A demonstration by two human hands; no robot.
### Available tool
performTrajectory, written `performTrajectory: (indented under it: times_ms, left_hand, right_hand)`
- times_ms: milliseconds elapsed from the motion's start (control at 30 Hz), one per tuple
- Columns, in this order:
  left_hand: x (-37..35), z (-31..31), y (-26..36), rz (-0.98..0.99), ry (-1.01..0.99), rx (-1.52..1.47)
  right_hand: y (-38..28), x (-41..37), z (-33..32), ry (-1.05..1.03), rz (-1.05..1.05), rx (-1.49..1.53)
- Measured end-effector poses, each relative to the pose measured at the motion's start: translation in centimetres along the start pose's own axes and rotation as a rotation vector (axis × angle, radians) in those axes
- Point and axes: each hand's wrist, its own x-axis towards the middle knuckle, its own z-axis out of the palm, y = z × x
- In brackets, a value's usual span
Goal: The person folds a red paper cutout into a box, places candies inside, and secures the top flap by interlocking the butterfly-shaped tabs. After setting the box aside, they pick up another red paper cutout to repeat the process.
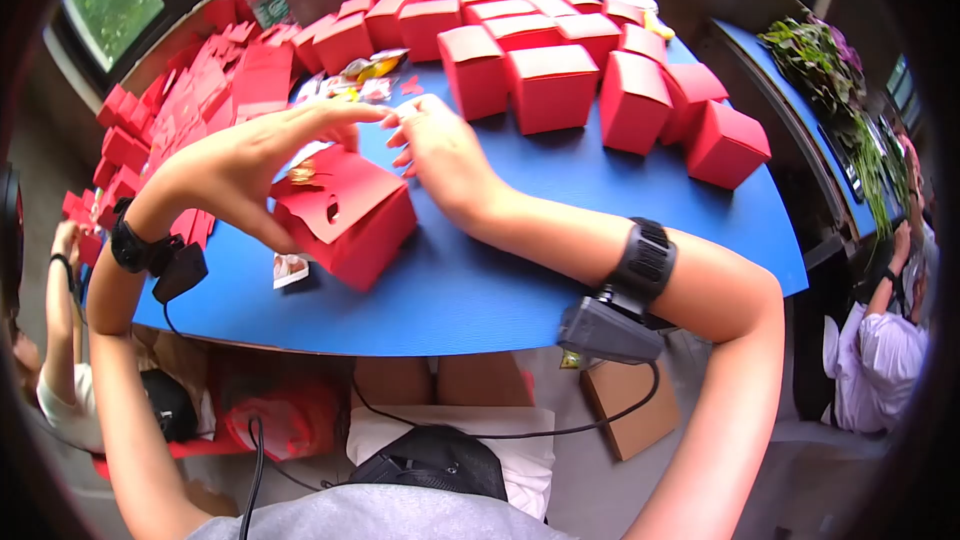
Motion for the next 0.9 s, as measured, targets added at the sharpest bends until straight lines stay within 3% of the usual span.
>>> performTrajectory:
  times_ms: [67, 133, 167, 300, 333, 367, 433, 500, 533, 567, 733, 900]
  left_hand:
    - [0.4, -2.0, 0.2, -0.017, 0.053, 0.03]
    - [1.5, -4.3, -0.4, 0.059, 0.165, -0.06]
    - [2.1, -5.2, -0.9, 0.038, 0.195, -0.123]
    - [5.0, -8.1, -0.4, -0.033, 0.242, -0.069]
    - [5.3, -9.7, -0.1, -0.153, 0.2, -0.083]
    - [5.8, -10.1, 0.1, -0.226, 0.269, -0.05]
    - [6.3, -9.9, -3.7, -0.142, 0.465, 0.047]
    - [6.3, -10.3, -6.4, -0.288, 0.531, 0.269]
    - [6.3, -9.6, -6.9, -0.359, 0.568, 0.227]
    - [6.0, -9.4, -7.7, -0.411, 0.587, 0.404]
    - [3.0, -5.2, -7.8, -0.53, 0.473, 0.199]
    - [0.6, -0.3, -6.3, -0.386, 0.432, 0.011]
  right_hand:
    - [1.0, 0.4, -0.2, -0.005, -0.106, -0.024]
    - [1.1, 0.6, -0.3, 0.01, -0.034, 0.114]
    - [0.8, 0.7, 0.0, 0.075, 0.037, 0.161]
    - [0.5, 0.6, 0.0, 0.061, 0.005, 0.164]
    - [0.5, 0.6, 0.0, 0.019, 0.029, 0.081]
    - [0.5, 0.6, 0.1, -0.024, 0.05, -0.003]
    - [1.3, 0.9, 0.1, -0.082, -0.042, -0.042]
    - [1.1, 0.6, 0.1, -0.163, -0.131, -0.158]
    - [0.6, 0.4, -0.1, -0.249, -0.117, -0.253]
    - [0.5, 0.3, 0.1, -0.249, -0.122, -0.254]
    - [0.3, -0.5, 0.1, -0.41, -0.353, -0.506]
    - [-0.2, -1.0, -0.1, -0.501, -0.484, -0.607]
